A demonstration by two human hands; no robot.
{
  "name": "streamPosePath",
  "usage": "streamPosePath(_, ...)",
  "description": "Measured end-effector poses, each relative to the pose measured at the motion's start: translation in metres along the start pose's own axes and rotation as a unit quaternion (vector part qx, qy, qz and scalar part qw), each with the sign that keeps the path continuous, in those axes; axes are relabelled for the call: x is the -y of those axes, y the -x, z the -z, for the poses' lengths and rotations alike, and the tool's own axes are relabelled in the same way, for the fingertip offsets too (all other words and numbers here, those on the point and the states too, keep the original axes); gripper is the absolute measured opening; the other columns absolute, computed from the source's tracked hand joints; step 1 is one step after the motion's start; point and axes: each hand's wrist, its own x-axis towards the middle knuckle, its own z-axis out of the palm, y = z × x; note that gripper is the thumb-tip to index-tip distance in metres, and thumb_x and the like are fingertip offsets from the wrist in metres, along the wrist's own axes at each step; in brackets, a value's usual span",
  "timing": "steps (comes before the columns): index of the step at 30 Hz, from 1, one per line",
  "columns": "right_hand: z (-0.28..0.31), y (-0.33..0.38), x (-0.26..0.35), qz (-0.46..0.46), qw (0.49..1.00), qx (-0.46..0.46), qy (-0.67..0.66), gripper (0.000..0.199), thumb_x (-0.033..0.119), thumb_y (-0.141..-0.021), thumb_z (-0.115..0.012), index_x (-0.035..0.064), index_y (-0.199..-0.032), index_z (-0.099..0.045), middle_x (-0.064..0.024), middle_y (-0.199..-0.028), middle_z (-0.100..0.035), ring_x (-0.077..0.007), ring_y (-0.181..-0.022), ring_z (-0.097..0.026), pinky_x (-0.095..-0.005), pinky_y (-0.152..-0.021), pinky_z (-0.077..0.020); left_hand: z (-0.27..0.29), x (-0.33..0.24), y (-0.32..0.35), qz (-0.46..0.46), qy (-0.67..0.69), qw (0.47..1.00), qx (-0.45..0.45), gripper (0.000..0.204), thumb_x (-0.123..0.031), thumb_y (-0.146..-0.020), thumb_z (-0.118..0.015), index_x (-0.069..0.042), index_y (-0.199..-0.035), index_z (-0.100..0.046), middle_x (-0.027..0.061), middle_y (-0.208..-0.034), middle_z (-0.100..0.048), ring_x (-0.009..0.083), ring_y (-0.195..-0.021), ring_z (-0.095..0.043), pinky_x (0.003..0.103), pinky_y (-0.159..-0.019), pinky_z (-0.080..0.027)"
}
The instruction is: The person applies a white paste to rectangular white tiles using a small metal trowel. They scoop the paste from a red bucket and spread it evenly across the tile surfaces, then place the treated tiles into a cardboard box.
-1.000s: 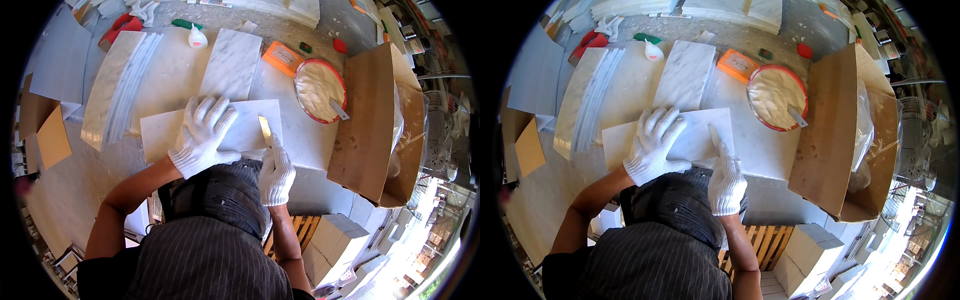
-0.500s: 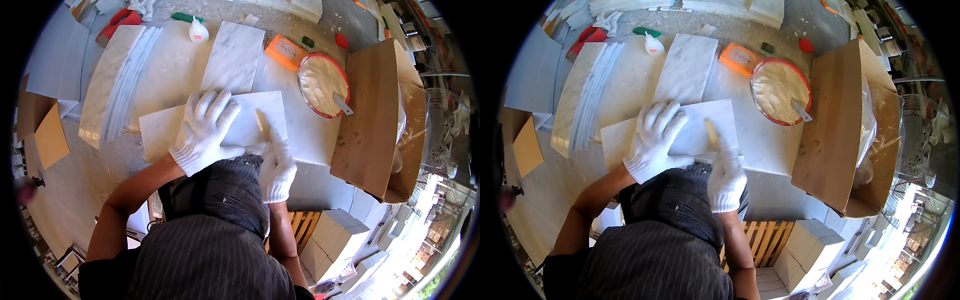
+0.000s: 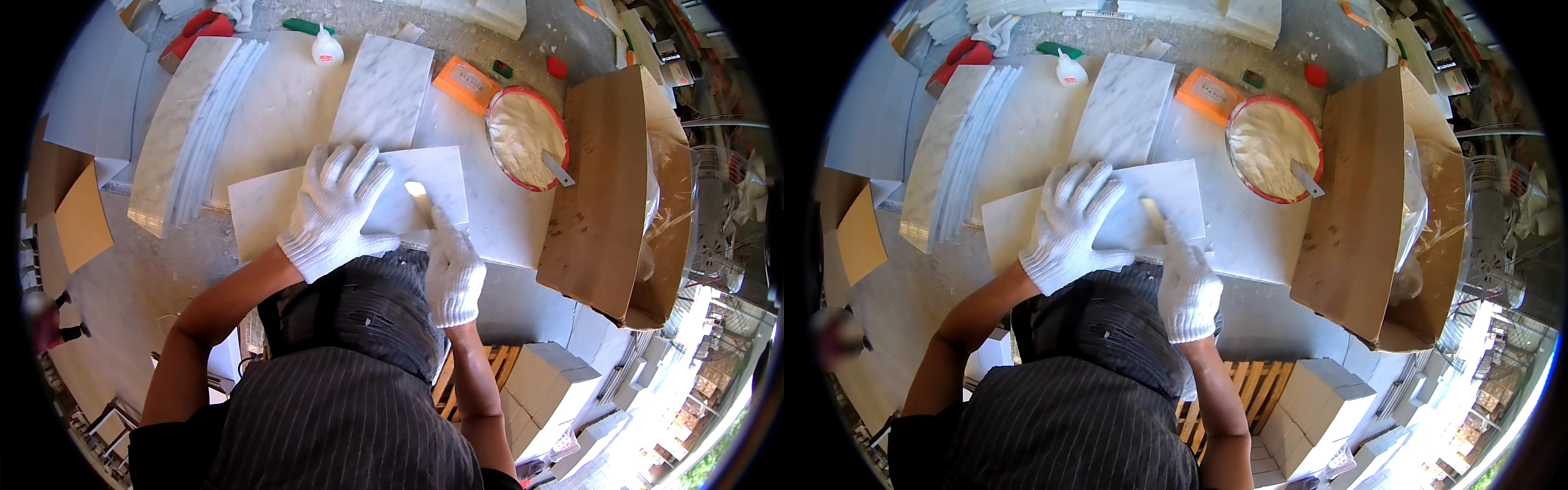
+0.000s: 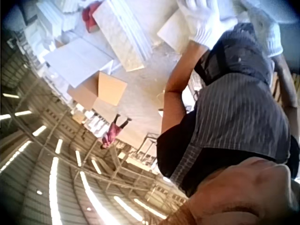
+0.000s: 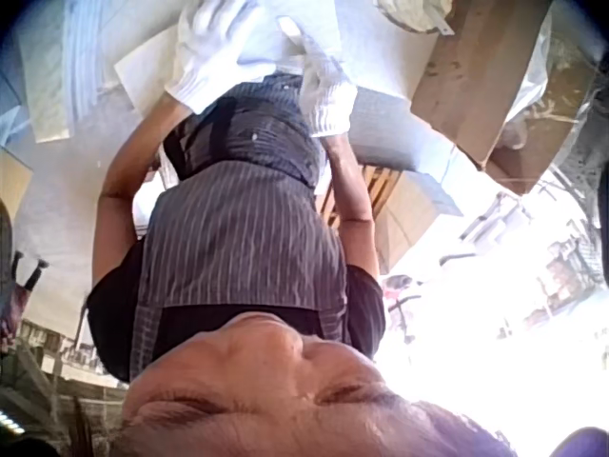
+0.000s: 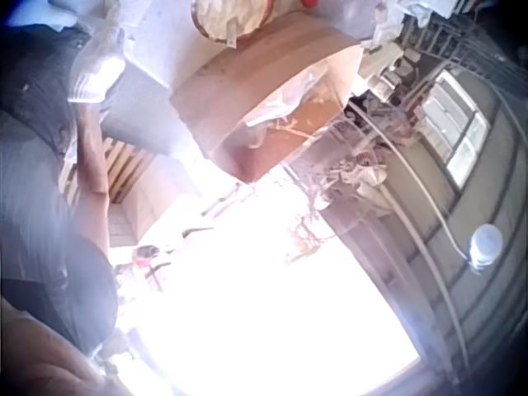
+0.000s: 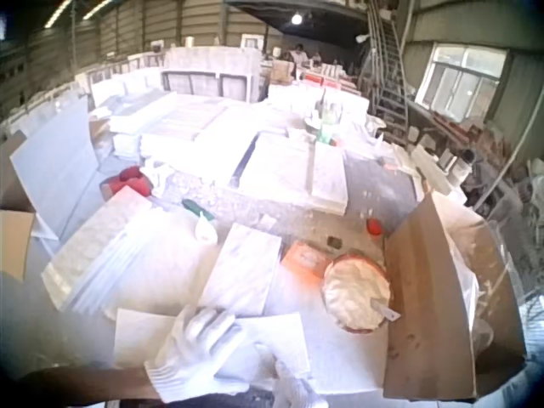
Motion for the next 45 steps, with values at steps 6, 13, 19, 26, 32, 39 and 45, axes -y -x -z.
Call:
streamPosePath(6,0.016,-0.017,0.000,-0.067,0.994,0.042,-0.073,0.030,0.002,-0.095,-0.057,-0.0014,-0.122,-0.068,-0.0240,-0.107,-0.072,-0.0305,-0.097,-0.072,-0.0367,-0.087,-0.0539,0.005,0.000,0.000,-0.009,-0.009,1.000,0.004,0.098,-0.062,-0.062,-0.082,-0.006,-0.136,-0.050,0.0148,-0.146,-0.042,0.0363,-0.133,-0.038,0.058,-0.114,-0.028)
streamPosePath(13,0.025,0.010,-0.005,-0.010,0.989,0.099,-0.110,0.032,0.004,-0.096,-0.057,0.0025,-0.127,-0.066,-0.0253,-0.104,-0.070,-0.0337,-0.085,-0.072,-0.0378,-0.077,-0.0564,0.013,-0.001,0.001,-0.023,-0.012,0.997,0.078,0.107,-0.066,-0.060,-0.080,-0.007,-0.143,-0.047,0.0171,-0.152,-0.037,0.0401,-0.139,-0.033,0.062,-0.115,-0.025)
streamPosePath(19,0.031,0.025,-0.017,-0.233,0.892,-0.055,-0.384,0.043,0.007,-0.102,-0.052,-0.0002,-0.145,-0.050,-0.0022,-0.083,-0.062,-0.0018,-0.064,-0.049,-0.0192,-0.057,-0.0449,0.038,0.014,0.028,-0.111,-0.103,0.965,0.213,0.099,-0.053,-0.066,-0.082,-0.019,-0.150,-0.042,0.0209,-0.155,-0.032,0.0425,-0.144,-0.029,0.067,-0.116,-0.022)
streamPosePath(26,0.025,0.019,-0.003,-0.205,0.889,-0.128,-0.388,0.044,0.006,-0.103,-0.050,-0.0004,-0.147,-0.046,-0.0015,-0.081,-0.058,-0.0038,-0.063,-0.046,-0.0204,-0.055,-0.0411,0.069,0.017,0.021,-0.031,0.055,0.967,0.247,0.052,-0.010,-0.091,-0.056,-0.017,-0.143,-0.050,0.0130,-0.146,-0.046,0.0398,-0.137,-0.041,0.057,-0.109,-0.039)
streamPosePath(32,0.022,0.006,-0.008,-0.183,0.917,-0.111,-0.338,0.044,0.005,-0.102,-0.051,-0.0004,-0.145,-0.048,-0.0028,-0.083,-0.061,-0.0046,-0.063,-0.048,-0.0212,-0.056,-0.0429,0.091,0.010,-0.003,-0.105,-0.083,0.954,0.269,0.084,-0.038,-0.071,-0.083,-0.016,-0.144,-0.049,0.0190,-0.152,-0.037,0.0435,-0.142,-0.030,0.060,-0.113,-0.030)
streamPosePath(39,0.006,0.024,-0.034,-0.193,0.927,-0.079,-0.311,0.044,0.005,-0.100,-0.053,-0.0009,-0.144,-0.050,-0.0068,-0.098,-0.062,-0.0102,-0.080,-0.054,-0.0258,-0.071,-0.0465,0.039,0.037,0.039,-0.128,-0.251,0.932,0.227,0.078,-0.025,-0.082,-0.074,-0.032,-0.151,-0.041,0.0192,-0.157,-0.029,0.0500,-0.143,-0.027,0.075,-0.108,-0.023)
streamPosePath(45,0.032,0.011,-0.017,-0.218,0.902,-0.095,-0.362,0.044,0.009,-0.100,-0.058,0.0003,-0.143,-0.052,-0.0099,-0.107,-0.070,-0.0117,-0.088,-0.063,-0.0267,-0.076,-0.0538,0.096,0.038,0.007,-0.020,0.063,0.960,0.272,0.065,-0.005,-0.088,-0.057,-0.019,-0.150,-0.041,0.0218,-0.149,-0.040,0.0439,-0.136,-0.041,0.052,-0.111,-0.039)
